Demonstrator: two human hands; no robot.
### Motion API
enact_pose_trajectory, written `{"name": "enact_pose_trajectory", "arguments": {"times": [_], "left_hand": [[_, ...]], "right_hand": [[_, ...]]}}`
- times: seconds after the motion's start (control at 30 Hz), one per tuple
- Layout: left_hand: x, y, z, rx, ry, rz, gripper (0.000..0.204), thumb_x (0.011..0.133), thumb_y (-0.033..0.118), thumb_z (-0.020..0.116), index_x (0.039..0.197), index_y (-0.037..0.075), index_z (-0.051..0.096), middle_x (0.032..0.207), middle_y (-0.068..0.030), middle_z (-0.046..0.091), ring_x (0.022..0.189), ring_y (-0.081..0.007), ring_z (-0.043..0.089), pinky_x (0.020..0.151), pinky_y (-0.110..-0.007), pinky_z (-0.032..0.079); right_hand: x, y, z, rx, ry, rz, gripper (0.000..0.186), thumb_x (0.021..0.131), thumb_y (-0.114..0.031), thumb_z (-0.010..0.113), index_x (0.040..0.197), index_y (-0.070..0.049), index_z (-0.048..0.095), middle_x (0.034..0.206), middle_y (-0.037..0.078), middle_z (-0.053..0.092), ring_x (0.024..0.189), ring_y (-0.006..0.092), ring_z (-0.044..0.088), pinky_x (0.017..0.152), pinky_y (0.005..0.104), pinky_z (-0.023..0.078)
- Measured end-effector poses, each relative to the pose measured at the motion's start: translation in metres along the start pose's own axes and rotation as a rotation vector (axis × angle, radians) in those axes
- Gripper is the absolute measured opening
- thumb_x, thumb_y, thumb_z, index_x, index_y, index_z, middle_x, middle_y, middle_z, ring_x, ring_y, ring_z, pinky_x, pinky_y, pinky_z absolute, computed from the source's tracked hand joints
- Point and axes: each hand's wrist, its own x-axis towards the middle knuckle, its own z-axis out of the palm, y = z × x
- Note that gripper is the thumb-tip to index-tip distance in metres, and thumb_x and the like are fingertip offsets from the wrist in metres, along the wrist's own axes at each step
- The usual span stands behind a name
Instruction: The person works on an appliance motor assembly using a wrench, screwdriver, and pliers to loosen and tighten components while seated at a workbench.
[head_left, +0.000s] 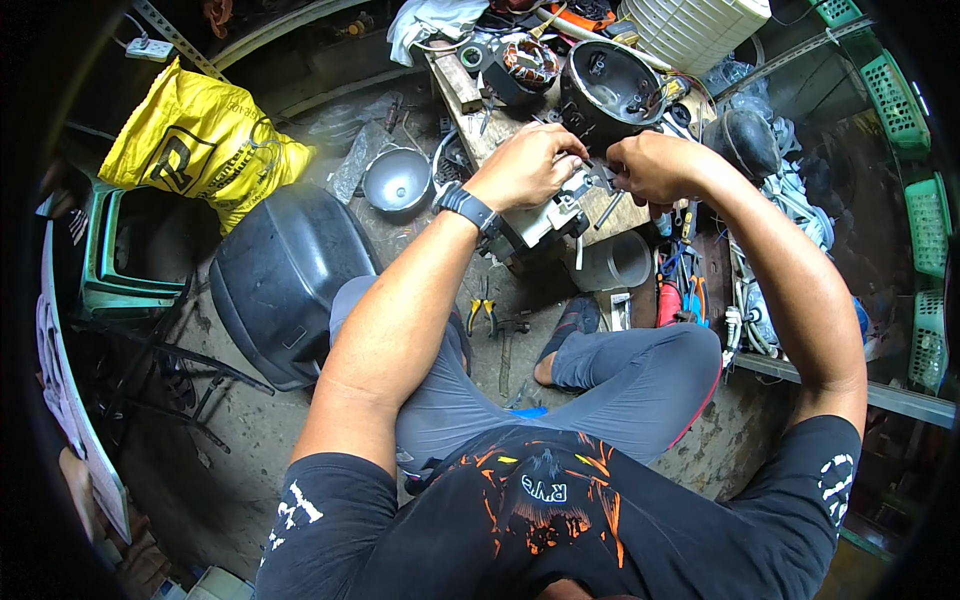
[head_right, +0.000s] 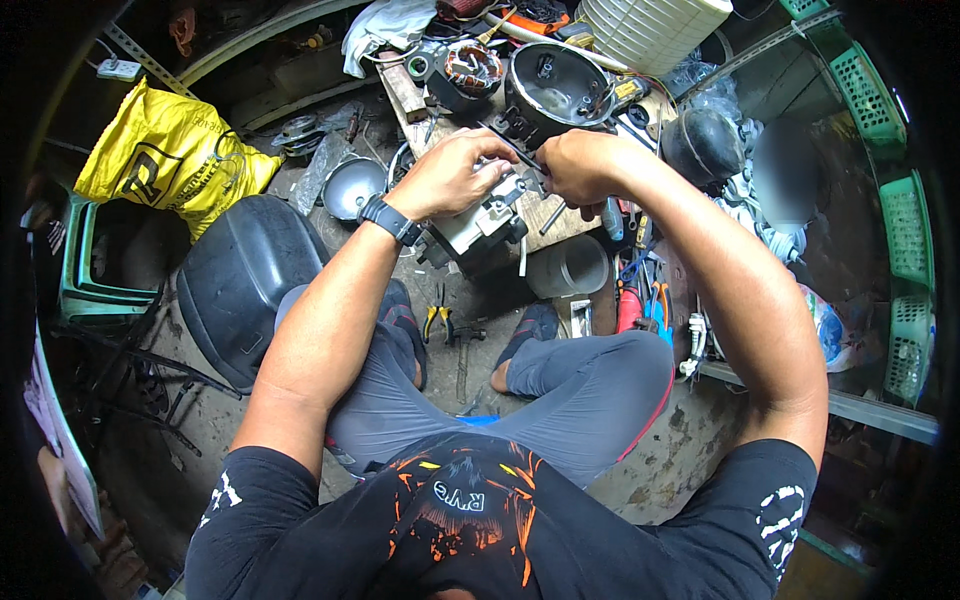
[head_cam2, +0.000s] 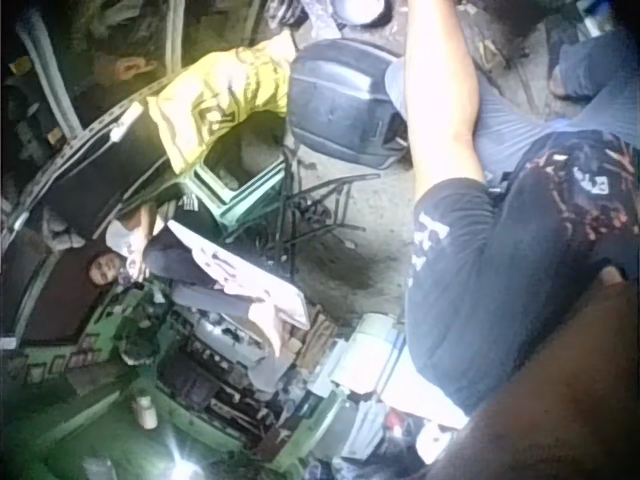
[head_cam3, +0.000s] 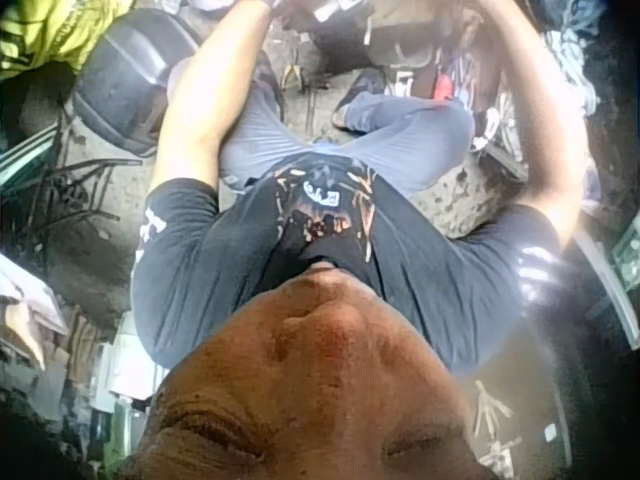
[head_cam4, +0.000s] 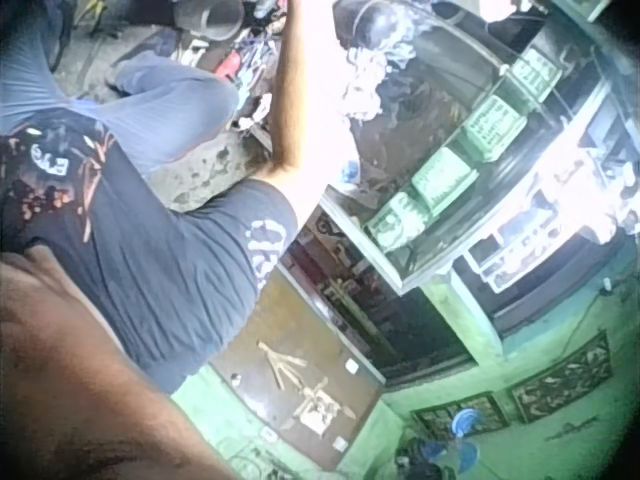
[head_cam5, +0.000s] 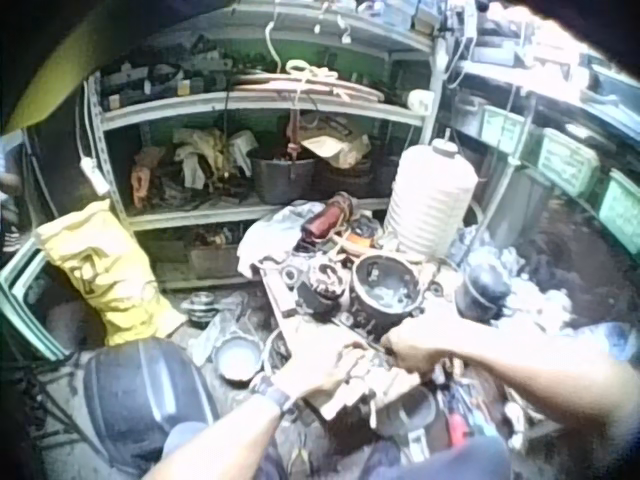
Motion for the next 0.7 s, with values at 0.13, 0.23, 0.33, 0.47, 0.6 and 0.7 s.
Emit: {"name": "enact_pose_trajectory", "arguments": {"times": [0.13,0.23,0.33,0.47,0.6,0.7], "left_hand": [[0.004,-0.003,0.004,-0.027,-0.031,-0.049,0.024,0.096,0.019,0.066,0.112,0.005,0.076,0.111,-0.016,0.075,0.111,-0.0336,0.068,0.099,-0.043,0.053],[0.008,-0.004,0.008,-0.055,-0.028,-0.065,0.023,0.096,0.018,0.065,0.111,0.005,0.076,0.11,-0.0165,0.075,0.109,-0.034,0.069,0.099,-0.043,0.053],[0.006,-0.008,0.01,-0.066,-0.027,-0.08,0.023,0.096,0.018,0.065,0.111,0.005,0.076,0.11,-0.0165,0.075,0.109,-0.0344,0.069,0.099,-0.043,0.054],[0.008,-0.002,0.009,-0.042,-0.005,-0.034,0.024,0.096,0.019,0.065,0.111,0.005,0.076,0.109,-0.0168,0.075,0.108,-0.0352,0.069,0.098,-0.044,0.054],[0.01,-0.004,0.006,-0.054,-0.007,-0.036,0.023,0.097,0.019,0.064,0.11,0.004,0.077,0.112,-0.0188,0.073,0.111,-0.0368,0.068,0.1,-0.046,0.053],[0.012,-0.005,0.005,-0.057,-0.039,-0.069,0.023,0.097,0.018,0.064,0.111,0.005,0.077,0.113,-0.0189,0.073,0.114,-0.0367,0.067,0.102,-0.047,0.052]], "right_hand": [[-0.007,-0.005,-0.012,0.272,-0.131,0.144,0.025,0.099,-0.016,0.052,0.107,0.003,0.067,0.081,0.014,0.076,0.063,0.0228,0.075,0.05,0.0395,0.06],[-0.001,0.0,-0.008,0.314,-0.157,0.193,0.025,0.098,-0.017,0.053,0.102,0.003,0.067,0.079,0.013,0.076,0.06,0.0214,0.073,0.047,0.0388,0.058],[0.003,-0.008,-0.01,0.358,-0.2,0.268,0.025,0.099,-0.016,0.053,0.096,0.005,0.067,0.076,0.013,0.075,0.058,0.0202,0.071,0.046,0.0361,0.055],[0.008,0.002,-0.005,0.607,-0.253,0.298,0.024,0.1,-0.013,0.054,0.095,0.007,0.066,0.075,0.014,0.074,0.058,0.0198,0.07,0.05,0.0335,0.056],[0.011,-0.004,-0.008,0.67,-0.283,0.359,0.024,0.102,-0.013,0.056,0.095,0.008,0.066,0.074,0.014,0.073,0.057,0.0192,0.07,0.051,0.033,0.056],[0.013,-0.008,-0.011,0.623,-0.289,0.363,0.025,0.103,-0.015,0.057,0.096,0.008,0.065,0.074,0.014,0.073,0.057,0.0193,0.07,0.051,0.0333,0.056]]}}
